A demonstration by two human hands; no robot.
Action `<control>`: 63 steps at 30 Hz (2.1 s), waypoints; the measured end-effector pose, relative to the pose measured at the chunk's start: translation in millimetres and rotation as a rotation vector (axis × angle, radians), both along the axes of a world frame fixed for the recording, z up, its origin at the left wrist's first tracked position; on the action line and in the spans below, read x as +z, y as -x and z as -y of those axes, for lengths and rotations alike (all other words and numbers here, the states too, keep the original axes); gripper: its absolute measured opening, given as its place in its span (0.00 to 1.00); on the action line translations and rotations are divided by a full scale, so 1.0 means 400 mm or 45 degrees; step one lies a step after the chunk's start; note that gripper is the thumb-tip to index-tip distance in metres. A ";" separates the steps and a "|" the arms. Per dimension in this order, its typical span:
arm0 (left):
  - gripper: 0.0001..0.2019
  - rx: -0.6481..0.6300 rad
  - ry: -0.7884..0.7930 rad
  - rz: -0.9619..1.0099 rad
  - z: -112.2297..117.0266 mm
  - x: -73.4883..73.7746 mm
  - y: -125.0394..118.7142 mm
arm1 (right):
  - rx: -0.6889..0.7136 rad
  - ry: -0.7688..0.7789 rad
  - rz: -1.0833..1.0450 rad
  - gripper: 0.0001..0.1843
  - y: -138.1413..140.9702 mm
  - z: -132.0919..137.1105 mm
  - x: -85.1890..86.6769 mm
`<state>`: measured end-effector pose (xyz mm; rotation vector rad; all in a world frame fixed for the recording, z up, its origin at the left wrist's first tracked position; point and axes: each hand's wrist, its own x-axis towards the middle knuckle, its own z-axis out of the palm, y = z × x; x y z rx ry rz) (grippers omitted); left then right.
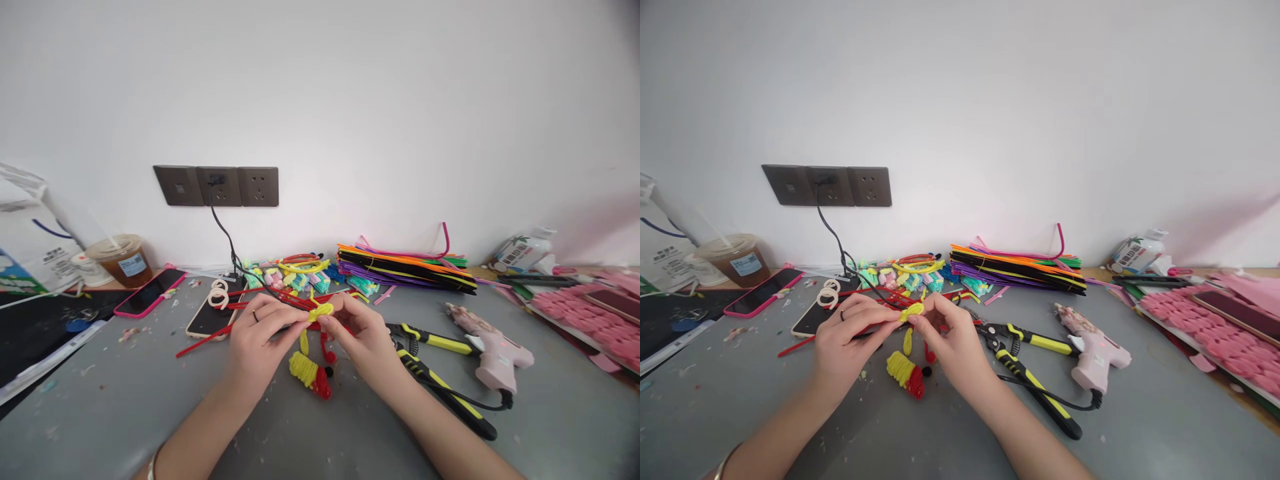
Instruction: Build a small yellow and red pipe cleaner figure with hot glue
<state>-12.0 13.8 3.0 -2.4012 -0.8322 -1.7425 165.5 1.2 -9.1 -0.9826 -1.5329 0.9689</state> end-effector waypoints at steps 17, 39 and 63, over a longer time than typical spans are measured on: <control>0.06 0.020 0.015 -0.008 0.004 0.003 -0.001 | 0.008 -0.013 0.010 0.20 0.000 0.000 0.007; 0.07 -0.016 0.106 -0.014 0.004 -0.008 0.001 | 0.017 -0.038 0.065 0.17 -0.004 -0.008 0.005; 0.07 -0.015 0.093 -0.007 -0.005 -0.026 0.004 | 0.023 -0.039 0.066 0.15 -0.004 -0.011 0.001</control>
